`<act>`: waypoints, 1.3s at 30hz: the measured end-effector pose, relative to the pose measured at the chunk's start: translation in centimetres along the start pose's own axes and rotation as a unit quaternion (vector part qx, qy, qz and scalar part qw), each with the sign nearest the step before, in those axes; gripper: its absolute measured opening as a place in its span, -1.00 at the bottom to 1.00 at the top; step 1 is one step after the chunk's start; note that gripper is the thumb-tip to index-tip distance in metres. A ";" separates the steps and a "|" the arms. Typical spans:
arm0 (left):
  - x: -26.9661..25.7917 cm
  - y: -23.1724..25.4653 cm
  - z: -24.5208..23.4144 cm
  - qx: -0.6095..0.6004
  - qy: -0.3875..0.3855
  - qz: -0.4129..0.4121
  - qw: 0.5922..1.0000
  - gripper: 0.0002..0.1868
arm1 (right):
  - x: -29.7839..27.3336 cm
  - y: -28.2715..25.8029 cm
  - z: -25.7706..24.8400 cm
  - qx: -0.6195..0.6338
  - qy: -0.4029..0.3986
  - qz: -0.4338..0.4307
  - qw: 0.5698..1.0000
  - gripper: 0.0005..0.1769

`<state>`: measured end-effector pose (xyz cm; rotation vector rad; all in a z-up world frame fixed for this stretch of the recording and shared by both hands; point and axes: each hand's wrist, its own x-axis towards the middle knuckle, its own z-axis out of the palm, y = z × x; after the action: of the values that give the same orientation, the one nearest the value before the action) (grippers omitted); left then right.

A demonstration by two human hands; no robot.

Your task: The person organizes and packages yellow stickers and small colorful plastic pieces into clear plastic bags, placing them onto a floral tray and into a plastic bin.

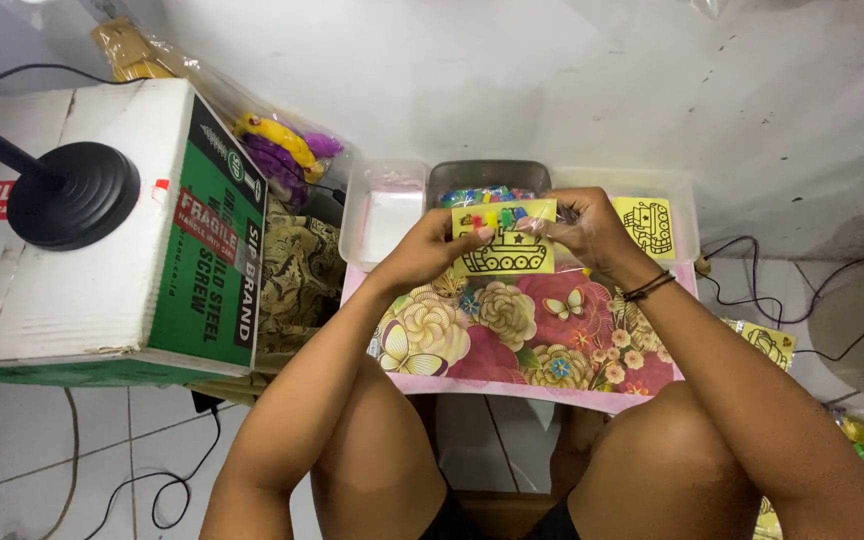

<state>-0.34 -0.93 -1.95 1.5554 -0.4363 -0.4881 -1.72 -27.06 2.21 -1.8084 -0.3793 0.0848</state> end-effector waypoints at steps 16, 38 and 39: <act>0.7 -0.5 -0.1 -0.022 -0.037 0.018 0.999 -0.76 | 0.0 1.1 0.8 0.069 0.021 0.022 0.997 -0.80; 1.2 -2.8 -1.0 -0.047 -0.042 -0.017 0.998 -0.63 | 0.5 0.4 0.8 0.034 0.009 0.005 0.999 -0.82; 1.4 -3.6 -1.3 -0.049 -0.039 -0.022 0.998 -0.62 | 0.6 0.1 0.9 0.028 0.014 0.001 1.000 -0.83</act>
<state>1.44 -0.47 -5.58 1.4576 -0.4323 -0.5960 -1.40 -26.10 1.96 -1.7522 -0.3523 0.0705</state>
